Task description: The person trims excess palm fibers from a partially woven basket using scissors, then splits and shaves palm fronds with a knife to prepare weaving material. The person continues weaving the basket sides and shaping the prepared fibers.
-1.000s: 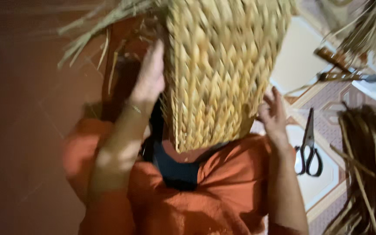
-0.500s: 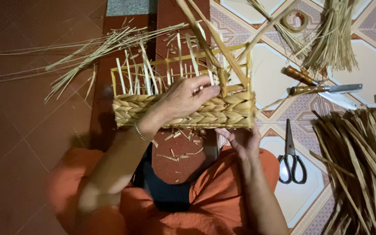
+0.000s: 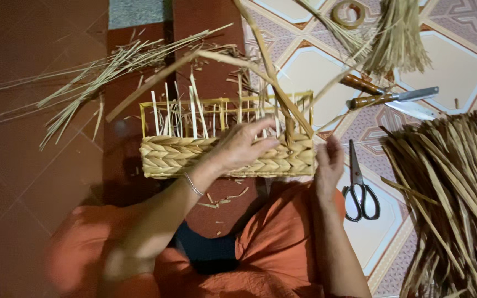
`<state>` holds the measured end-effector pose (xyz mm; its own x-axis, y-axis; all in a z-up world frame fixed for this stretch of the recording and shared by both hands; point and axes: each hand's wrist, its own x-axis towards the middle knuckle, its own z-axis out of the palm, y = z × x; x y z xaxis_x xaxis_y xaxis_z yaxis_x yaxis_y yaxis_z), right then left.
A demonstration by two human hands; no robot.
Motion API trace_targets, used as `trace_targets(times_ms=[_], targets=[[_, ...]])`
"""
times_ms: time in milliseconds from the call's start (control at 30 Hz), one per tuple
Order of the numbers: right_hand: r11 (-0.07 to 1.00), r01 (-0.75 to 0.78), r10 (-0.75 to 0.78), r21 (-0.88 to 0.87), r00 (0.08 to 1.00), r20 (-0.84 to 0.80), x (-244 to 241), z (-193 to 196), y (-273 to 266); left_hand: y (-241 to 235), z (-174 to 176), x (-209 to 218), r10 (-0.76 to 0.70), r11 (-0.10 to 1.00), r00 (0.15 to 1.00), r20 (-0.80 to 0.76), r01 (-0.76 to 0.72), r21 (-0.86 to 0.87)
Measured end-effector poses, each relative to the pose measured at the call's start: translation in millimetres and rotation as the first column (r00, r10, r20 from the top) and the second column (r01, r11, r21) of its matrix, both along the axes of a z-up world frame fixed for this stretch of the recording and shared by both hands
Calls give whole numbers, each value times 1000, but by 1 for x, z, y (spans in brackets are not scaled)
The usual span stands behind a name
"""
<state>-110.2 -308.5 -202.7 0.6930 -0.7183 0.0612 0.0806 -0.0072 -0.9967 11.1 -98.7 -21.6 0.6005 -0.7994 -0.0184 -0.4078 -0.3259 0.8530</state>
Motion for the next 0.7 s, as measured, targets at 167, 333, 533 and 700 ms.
trace_targets(times_ms=[167, 333, 533, 700], targets=[[869, -4, 47, -495, 996, 74, -23, 96, 3, -18, -24, -3, 41, 961, 993, 107, -69, 268], [617, -30, 43, -786, 999, -4, 12, 155, 28, -12, -21, -3, -5, 999, 990, 138, -1, 41], [994, -75, 92, -75, 960, 266, 4, 112, 12, -10, -29, 6, -7, 991, 999, -45, 1, -131], [707, -232, -63, 669, 920, 386, -28, 61, -11, -19, -38, 11, 52, 991, 998, -35, -56, -123]])
